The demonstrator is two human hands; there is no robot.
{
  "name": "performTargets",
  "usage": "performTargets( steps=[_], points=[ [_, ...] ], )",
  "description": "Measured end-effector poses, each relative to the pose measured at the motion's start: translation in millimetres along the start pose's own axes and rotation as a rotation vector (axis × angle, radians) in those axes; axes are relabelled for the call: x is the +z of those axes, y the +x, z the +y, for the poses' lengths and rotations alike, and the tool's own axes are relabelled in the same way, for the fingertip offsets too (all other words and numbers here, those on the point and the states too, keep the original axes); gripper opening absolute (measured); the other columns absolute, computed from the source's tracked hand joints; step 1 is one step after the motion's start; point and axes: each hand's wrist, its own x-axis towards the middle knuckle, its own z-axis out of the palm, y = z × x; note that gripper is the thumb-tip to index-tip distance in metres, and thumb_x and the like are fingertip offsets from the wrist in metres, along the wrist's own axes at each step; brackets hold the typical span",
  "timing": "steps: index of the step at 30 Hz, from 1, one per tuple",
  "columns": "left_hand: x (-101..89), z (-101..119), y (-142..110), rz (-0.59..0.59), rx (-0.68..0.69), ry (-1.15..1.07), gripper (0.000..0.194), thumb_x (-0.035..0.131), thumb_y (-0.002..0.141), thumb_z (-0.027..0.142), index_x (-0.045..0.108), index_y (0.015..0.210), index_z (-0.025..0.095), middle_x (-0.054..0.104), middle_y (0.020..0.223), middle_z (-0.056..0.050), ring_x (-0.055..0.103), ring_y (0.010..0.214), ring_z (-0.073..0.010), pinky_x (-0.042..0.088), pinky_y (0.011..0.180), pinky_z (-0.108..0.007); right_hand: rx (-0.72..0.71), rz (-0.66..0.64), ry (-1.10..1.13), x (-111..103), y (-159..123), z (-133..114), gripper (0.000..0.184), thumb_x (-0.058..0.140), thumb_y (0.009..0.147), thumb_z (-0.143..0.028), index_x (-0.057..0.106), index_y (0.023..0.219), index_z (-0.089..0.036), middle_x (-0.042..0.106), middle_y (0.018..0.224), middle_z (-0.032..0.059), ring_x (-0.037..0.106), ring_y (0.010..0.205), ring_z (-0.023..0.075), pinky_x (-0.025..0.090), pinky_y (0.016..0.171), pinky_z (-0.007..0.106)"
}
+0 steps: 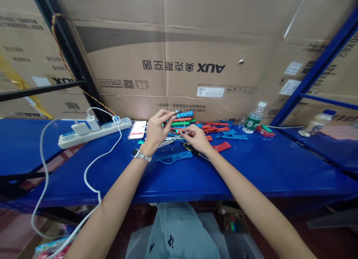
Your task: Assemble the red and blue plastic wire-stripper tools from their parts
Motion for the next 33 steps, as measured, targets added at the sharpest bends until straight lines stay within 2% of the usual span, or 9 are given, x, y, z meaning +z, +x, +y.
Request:
performTargets(
  steps=[3,8,13,17,22,25,28,31,33],
  points=[
    [-0.1,-12,-11,-0.052,-0.044,0.021,0.020,0.060,0.101,0.028,0.077,0.108,0.020,0.073,0.096,-0.006,0.067,0.079,-0.0162,0.052,0.071,-0.030,0.075,-0.094,0.128,-8,10,1,0.033,0.070,0.085,-0.051,0.072,0.088,-0.018,0.067,0.074,0.0028,0.059,0.065,0.0170,0.049,0.066,0.032],
    [-0.9,-24,-23,-0.239,-0.150,0.096,0.022,0.060,0.101,0.028,0.077,0.111,0.019,0.073,0.098,-0.008,0.068,0.082,-0.0203,0.051,0.073,-0.031,0.147,-0.217,0.194,-20,37,-3,0.035,0.074,0.082,-0.053,0.075,0.087,-0.019,0.074,0.079,0.0043,0.066,0.073,0.0189,0.054,0.072,0.034],
    [-6.2,-23,-25,-0.200,-0.191,0.135,0.022,0.060,0.101,0.030,0.076,0.112,0.020,0.071,0.093,-0.006,0.065,0.076,-0.0194,0.048,0.068,-0.031,0.105,-0.234,0.150,-18,58,-11,0.021,0.077,0.084,-0.040,0.077,0.087,-0.020,0.077,0.096,0.0073,0.070,0.096,0.0227,0.053,0.093,0.041],
    [-11.1,-23,-23,-0.143,-0.180,0.110,0.022,0.059,0.101,0.030,0.076,0.110,0.019,0.071,0.092,-0.006,0.064,0.076,-0.0184,0.048,0.068,-0.030,0.066,-0.239,0.151,-13,62,-21,0.024,0.072,0.089,-0.042,0.072,0.085,-0.019,0.075,0.092,0.0077,0.069,0.092,0.0217,0.053,0.092,0.040],
    [-19.0,-23,-23,-0.126,-0.125,0.003,0.022,0.058,0.101,0.030,0.075,0.109,0.019,0.067,0.084,-0.004,0.060,0.069,-0.0157,0.047,0.064,-0.029,0.131,-0.293,0.157,-15,53,-34,0.020,0.069,0.089,-0.039,0.062,0.090,-0.020,0.064,0.073,0.0007,0.061,0.066,0.0170,0.051,0.069,0.034],
    [-26.6,-18,-24,-0.174,-0.080,-0.059,0.022,0.059,0.101,0.032,0.075,0.109,0.020,0.068,0.084,-0.004,0.060,0.068,-0.0150,0.048,0.064,-0.028,0.128,-0.301,0.107,-20,40,-37,0.013,0.068,0.085,-0.028,0.060,0.089,-0.020,0.059,0.074,-0.0014,0.054,0.062,0.0137,0.046,0.063,0.029],
    [-32.0,-12,-29,-0.240,-0.008,-0.053,0.022,0.059,0.102,0.034,0.076,0.108,0.021,0.073,0.095,-0.007,0.066,0.080,-0.0173,0.052,0.072,-0.030,0.096,-0.316,0.073,-21,21,-34,0.014,0.067,0.084,-0.027,0.059,0.092,-0.020,0.055,0.075,-0.0026,0.052,0.065,0.0133,0.043,0.062,0.027],
    [-32.2,-8,-35,-0.314,0.037,0.017,0.024,0.057,0.103,0.035,0.075,0.111,0.022,0.074,0.098,-0.007,0.065,0.075,-0.0160,0.052,0.069,-0.030,0.075,-0.115,0.044,-15,3,-27,0.023,0.066,0.089,-0.041,0.053,0.095,-0.022,0.056,0.082,-0.0013,0.054,0.069,0.0141,0.046,0.065,0.029],
    [-30.5,-9,-38,-0.354,0.039,0.051,0.024,0.056,0.103,0.035,0.075,0.111,0.022,0.073,0.099,-0.006,0.064,0.070,-0.0148,0.050,0.066,-0.029,0.084,-0.038,0.022,-10,-6,-23,0.030,0.063,0.093,-0.047,0.052,0.107,-0.023,0.059,0.091,0.0006,0.056,0.069,0.0142,0.048,0.065,0.029]
  ],
)
